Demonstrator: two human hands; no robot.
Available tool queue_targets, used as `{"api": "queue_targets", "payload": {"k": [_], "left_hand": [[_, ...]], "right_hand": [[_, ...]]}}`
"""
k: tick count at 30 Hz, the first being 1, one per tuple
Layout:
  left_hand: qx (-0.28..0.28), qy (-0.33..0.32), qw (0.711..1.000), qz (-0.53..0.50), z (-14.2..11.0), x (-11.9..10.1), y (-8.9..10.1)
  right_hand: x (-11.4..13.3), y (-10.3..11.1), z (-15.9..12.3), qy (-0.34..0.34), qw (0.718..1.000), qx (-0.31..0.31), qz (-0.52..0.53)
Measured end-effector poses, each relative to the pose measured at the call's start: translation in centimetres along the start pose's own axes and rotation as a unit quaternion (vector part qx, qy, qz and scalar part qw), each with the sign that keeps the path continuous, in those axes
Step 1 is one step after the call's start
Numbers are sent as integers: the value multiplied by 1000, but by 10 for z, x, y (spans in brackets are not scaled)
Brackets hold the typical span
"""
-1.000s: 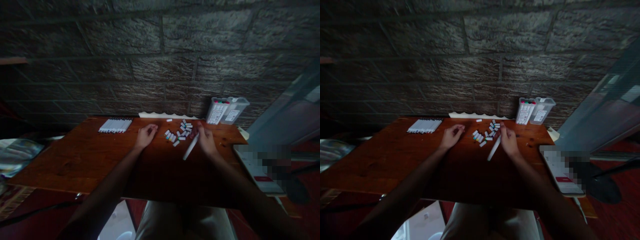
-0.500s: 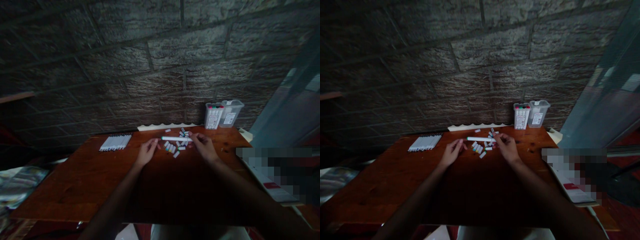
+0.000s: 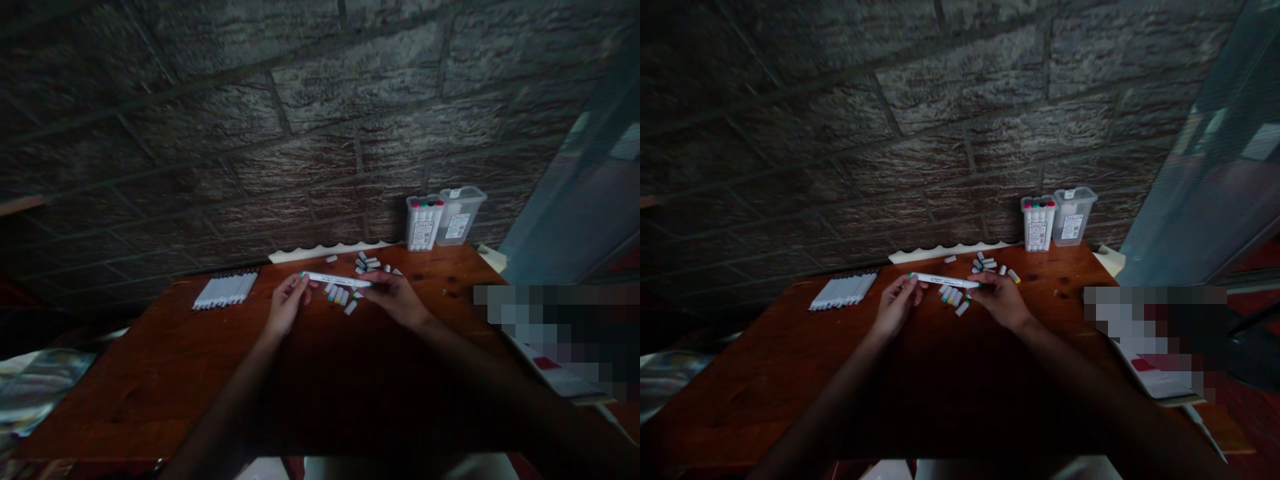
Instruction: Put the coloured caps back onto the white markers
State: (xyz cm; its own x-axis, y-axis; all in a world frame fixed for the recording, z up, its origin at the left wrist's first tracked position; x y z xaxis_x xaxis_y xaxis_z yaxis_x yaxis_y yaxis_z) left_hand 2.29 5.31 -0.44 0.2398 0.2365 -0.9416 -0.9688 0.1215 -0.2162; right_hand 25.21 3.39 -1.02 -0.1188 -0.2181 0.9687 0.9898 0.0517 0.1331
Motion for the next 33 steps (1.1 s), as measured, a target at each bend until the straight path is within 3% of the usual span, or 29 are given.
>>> {"api": "queue_targets", "payload": {"k": [5, 10, 18, 33], "left_hand": [[-20, 41, 994, -102, 1, 4, 1], [-38, 62, 985, -158, 0, 3, 3], [-14, 55, 988, -143, -1, 0, 5], [-17, 30, 987, -159, -1, -4, 5]], "right_hand": [[1, 1, -1, -17, 1000, 8, 19], [10, 1, -3, 13, 1000, 17, 15], [21, 1, -6, 21, 999, 27, 22], [24, 6, -2, 16, 999, 23, 29]]}}
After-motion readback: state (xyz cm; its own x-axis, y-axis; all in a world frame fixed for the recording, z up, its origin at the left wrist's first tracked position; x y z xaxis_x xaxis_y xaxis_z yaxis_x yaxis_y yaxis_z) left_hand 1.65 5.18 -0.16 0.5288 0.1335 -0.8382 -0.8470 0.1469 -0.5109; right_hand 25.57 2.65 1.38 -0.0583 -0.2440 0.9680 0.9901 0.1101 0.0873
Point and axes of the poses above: each hand's wrist, its own z-axis towards the middle knuckle, its own y-axis out of the back of the hand, x = y × z, the point moved 6 cm from there along z, towards the middle knuckle, and after that the axes turned 15 degrees about -z, right-handed, at the moved point
